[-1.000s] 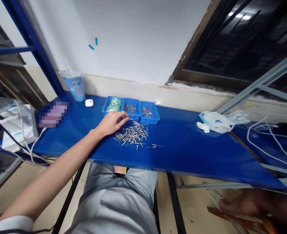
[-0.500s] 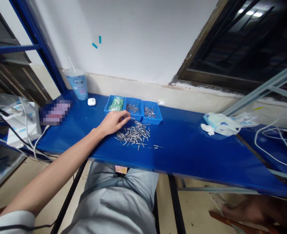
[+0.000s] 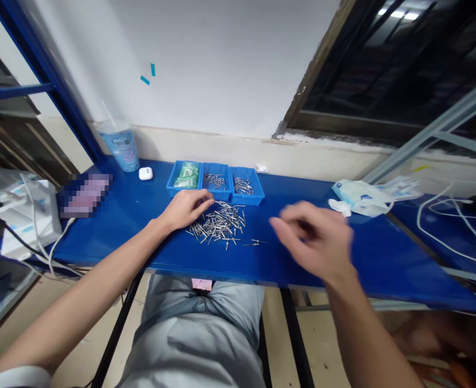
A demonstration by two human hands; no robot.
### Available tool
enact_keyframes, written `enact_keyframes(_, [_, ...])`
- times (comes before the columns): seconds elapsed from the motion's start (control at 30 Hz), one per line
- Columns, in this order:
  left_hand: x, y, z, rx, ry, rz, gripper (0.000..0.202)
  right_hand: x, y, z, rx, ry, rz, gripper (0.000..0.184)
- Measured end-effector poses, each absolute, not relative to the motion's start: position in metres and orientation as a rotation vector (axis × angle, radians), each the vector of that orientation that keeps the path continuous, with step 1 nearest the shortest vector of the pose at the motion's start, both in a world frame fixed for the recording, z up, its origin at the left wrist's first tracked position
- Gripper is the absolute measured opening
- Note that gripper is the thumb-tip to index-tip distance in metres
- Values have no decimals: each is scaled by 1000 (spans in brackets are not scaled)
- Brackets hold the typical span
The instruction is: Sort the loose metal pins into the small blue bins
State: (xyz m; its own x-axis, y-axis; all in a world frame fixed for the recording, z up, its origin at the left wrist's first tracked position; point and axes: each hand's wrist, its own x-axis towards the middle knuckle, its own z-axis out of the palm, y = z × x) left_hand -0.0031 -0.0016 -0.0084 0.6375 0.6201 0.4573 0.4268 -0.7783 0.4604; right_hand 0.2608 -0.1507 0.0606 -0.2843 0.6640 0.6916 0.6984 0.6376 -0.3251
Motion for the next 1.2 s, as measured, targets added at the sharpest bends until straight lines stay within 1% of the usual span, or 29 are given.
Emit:
enact_keyframes(0.13, [-3, -2, -10, 2499, 857, 1005, 27, 240, -79, 51, -1050, -2177, -151, 24])
enact_keyframes(0.27, [-3, -1, -10, 2446, 942, 1126, 25, 227, -35, 26, -1062, -2262, -165, 30])
enact_keyframes(0.33, [-3, -1, -10, 2446, 939, 1134, 24, 221, -33, 12, -1052, -2236, -125, 30])
enact_keyframes(0.43, [-3, -1, -8, 2471, 903, 1103, 24, 214, -41, -4, -1066, -2172, 31, 28])
enact_keyframes(0.5, [-4, -1, -7, 2483, 888, 1091, 23, 210, -45, -9, -1060, -2185, 43, 24])
enact_keyframes(0.7, [-4, -1, -7, 2472, 873, 1102, 25, 213, -43, -6, -1092, -2146, 23, 20])
enact_keyframes(0.83, [-2, -3, -8, 2481, 845, 1026, 25, 219, -40, -5, -1082, -2165, 31, 24])
enact_keyframes(1.07, [-4, -1, -11, 2583, 789, 887, 26, 219, -39, -8, -1124, -2258, 112, 24])
enact_keyframes(1.2, [-3, -2, -12, 2634, 755, 806, 28, 219, -37, -11, -1172, -2305, 143, 28])
